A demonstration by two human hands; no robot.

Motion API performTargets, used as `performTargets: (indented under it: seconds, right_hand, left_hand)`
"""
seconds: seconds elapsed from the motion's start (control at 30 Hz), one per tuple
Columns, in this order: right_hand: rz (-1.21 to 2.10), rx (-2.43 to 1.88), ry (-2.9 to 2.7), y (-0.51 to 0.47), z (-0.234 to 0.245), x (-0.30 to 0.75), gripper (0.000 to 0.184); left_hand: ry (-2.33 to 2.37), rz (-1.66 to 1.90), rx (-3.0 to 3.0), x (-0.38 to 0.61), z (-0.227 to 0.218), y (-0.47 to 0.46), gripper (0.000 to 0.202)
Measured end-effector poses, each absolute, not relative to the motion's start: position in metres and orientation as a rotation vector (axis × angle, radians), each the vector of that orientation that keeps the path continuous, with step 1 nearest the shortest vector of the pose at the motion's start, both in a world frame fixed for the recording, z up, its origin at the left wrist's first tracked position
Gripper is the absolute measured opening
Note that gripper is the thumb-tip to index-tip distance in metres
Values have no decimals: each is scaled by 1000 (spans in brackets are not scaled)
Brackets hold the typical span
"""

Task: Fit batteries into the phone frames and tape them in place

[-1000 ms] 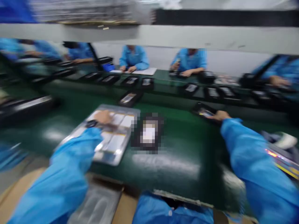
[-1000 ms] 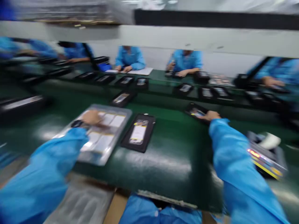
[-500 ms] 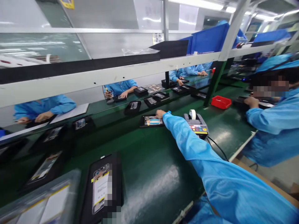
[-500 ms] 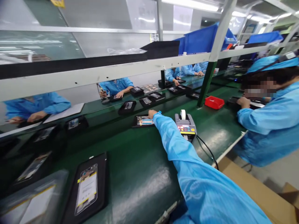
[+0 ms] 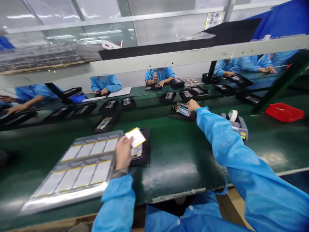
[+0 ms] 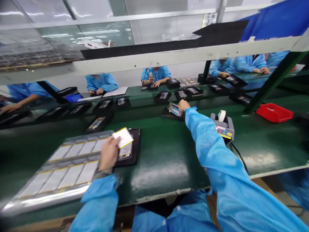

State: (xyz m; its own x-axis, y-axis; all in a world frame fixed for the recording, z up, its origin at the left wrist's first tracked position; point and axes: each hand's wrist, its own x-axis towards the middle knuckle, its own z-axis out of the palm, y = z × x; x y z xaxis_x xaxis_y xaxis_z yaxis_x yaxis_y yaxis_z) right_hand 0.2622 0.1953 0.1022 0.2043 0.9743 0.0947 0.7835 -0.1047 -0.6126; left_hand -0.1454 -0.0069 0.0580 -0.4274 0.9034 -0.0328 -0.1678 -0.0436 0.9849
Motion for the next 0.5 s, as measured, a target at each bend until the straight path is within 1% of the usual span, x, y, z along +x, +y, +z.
performTargets:
  seconds: [0.07, 0.13, 0.3, 0.4, 0.5]
  right_hand:
    - [602, -1848, -1494, 177, 91, 248, 6]
    - [760, -1729, -1358, 152, 73, 229, 10]
    - [1056, -1456, -1078, 75, 21, 185, 9]
    - [1169, -1340, -996, 39, 1, 168, 20]
    - [1290, -1214, -935, 18, -8, 157, 34]
  left_hand:
    - [1170, 1528, 832, -92, 47, 4, 47]
    - [1079, 1436, 799, -54, 42, 13, 44]
    - [1067, 1312, 783, -22, 32, 24, 37]
    - [1084, 1299, 800, -20, 22, 21, 38]
    - [1100, 1304, 796, -21, 12, 16, 45]
